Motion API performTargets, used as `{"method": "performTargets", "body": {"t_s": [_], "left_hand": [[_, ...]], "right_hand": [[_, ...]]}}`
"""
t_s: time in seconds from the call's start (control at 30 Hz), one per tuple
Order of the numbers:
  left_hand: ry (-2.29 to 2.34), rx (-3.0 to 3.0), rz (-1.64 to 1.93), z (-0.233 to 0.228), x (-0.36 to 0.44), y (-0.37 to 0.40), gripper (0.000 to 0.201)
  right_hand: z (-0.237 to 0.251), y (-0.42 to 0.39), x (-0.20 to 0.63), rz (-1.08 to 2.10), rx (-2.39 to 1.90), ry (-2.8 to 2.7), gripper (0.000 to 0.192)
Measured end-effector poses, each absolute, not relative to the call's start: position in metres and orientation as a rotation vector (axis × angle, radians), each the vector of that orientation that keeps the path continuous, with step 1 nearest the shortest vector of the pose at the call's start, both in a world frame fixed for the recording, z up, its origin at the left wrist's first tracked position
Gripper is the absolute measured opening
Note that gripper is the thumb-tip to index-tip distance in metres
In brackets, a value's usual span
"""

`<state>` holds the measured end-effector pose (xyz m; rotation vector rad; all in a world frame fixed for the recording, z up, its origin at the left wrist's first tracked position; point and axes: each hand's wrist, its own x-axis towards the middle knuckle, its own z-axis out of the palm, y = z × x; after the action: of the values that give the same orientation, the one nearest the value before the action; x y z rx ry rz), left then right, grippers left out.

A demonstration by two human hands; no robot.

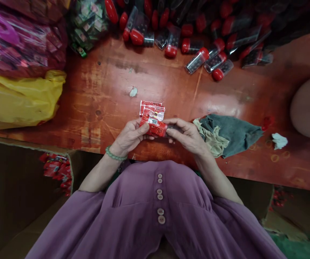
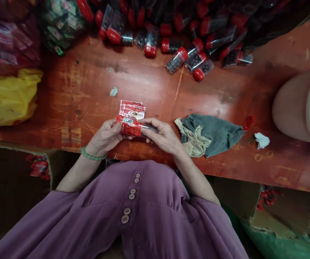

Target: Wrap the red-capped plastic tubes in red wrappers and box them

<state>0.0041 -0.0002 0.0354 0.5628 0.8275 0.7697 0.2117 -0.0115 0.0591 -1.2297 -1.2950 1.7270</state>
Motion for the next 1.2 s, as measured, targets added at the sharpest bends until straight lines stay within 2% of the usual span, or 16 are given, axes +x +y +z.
{"method": "performTargets", "body": {"t_s": [0.27, 0.53, 0.67, 0.9, 1.1, 1.2], "left_hand": [[0.998, 0.449, 0.779, 0.032, 0.018, -0.012, 0.038], [1.054, 0.398, 0.823, 0.034, 0.027, -0.011, 0.038], [1.127, 0.489, 0.891, 0.032, 0.035, -0.012, 0.04], [1.01, 0.613, 1.066, 0.023, 0.037, -0.014, 0.033], [1.035, 0.42, 1.116, 0.029, 0.038, -0.011, 0.029], [1.03, 0.387, 1.097, 0.03, 0.036, -0.011, 0.03]], "right_hand": [[0.051, -0.011, 0.202, 1.745, -1.253, -1.207, 0.029], [0.04, -0.022, 0.188, 1.43, -1.353, -1.304, 0.025], [0.038, -0.028, 0.175, 1.283, -1.365, -1.178, 0.025], [0.033, -0.026, 0.164, 1.296, -1.353, -1.065, 0.03], [0.04, -0.024, 0.17, 1.407, -1.344, -1.246, 0.046], [0.043, -0.025, 0.178, 1.498, -1.289, -1.236, 0.044]]}}
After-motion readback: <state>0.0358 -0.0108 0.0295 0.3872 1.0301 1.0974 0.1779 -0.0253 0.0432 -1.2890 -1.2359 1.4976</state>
